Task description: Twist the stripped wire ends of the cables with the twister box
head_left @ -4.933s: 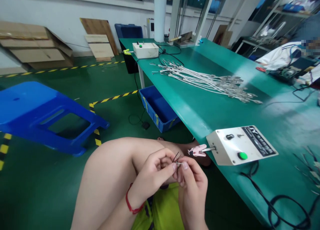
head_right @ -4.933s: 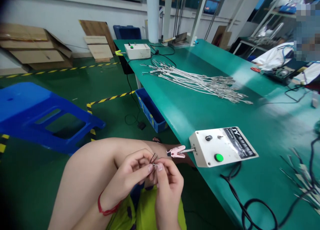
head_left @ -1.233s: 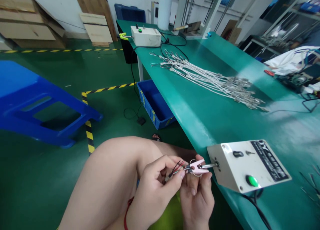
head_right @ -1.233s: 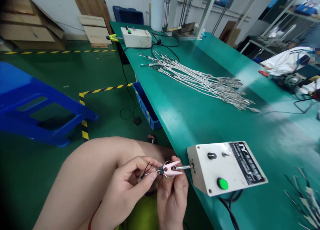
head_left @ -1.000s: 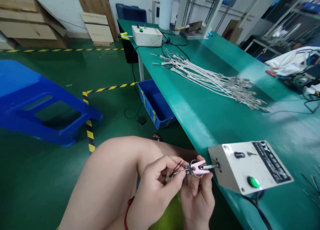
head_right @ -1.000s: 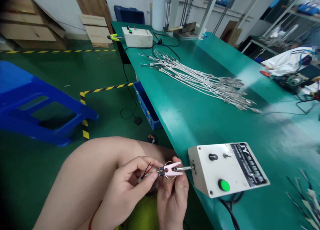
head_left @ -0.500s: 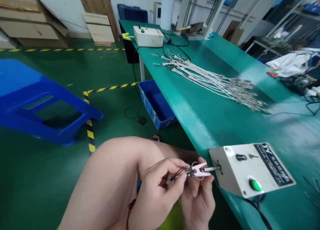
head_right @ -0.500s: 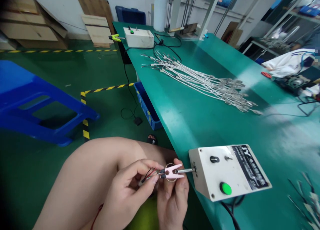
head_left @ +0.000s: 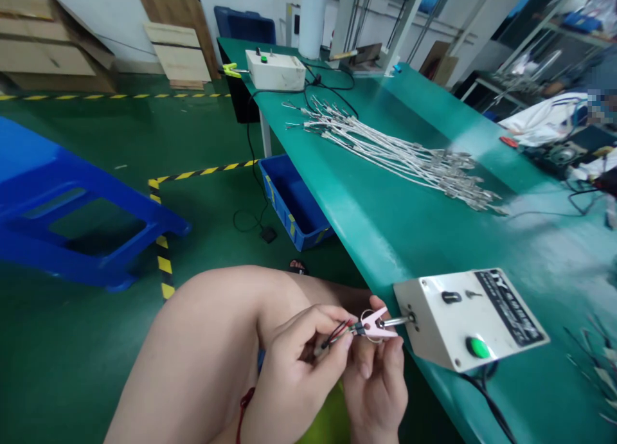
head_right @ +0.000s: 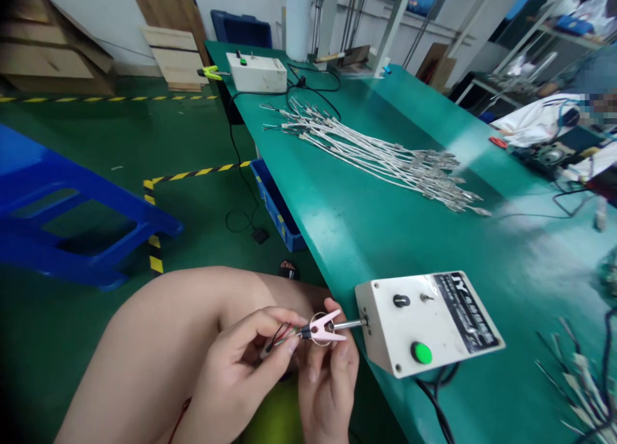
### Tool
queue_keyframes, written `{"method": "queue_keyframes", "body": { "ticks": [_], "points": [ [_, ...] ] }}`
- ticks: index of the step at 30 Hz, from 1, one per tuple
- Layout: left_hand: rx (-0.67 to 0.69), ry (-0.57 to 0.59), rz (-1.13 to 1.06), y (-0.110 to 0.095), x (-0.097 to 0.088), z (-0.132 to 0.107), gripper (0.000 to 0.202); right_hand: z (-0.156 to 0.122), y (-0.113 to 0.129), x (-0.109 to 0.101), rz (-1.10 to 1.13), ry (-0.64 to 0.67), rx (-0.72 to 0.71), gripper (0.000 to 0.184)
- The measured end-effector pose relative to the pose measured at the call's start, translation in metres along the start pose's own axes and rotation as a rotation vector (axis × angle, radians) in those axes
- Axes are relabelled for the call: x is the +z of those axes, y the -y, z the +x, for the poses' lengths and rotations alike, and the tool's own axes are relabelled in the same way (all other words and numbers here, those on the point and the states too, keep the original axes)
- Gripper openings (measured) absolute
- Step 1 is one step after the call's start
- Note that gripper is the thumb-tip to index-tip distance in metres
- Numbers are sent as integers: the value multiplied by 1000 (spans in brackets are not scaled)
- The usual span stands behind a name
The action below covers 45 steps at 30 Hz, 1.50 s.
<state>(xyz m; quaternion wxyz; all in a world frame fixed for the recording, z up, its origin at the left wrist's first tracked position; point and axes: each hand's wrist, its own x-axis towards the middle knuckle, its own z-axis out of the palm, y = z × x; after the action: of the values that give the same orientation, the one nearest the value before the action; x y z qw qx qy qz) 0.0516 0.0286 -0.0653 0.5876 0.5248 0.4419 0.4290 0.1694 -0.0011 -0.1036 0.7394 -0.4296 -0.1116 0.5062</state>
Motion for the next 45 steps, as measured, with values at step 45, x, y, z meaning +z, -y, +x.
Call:
{"method": "queue_keyframes", "body": {
  "ticks": [45],
  "points": [
    [132, -21, 288, -1, -5, 0, 11, -25, 50, 23, -609, -500, -723, 54]
  ]
}}
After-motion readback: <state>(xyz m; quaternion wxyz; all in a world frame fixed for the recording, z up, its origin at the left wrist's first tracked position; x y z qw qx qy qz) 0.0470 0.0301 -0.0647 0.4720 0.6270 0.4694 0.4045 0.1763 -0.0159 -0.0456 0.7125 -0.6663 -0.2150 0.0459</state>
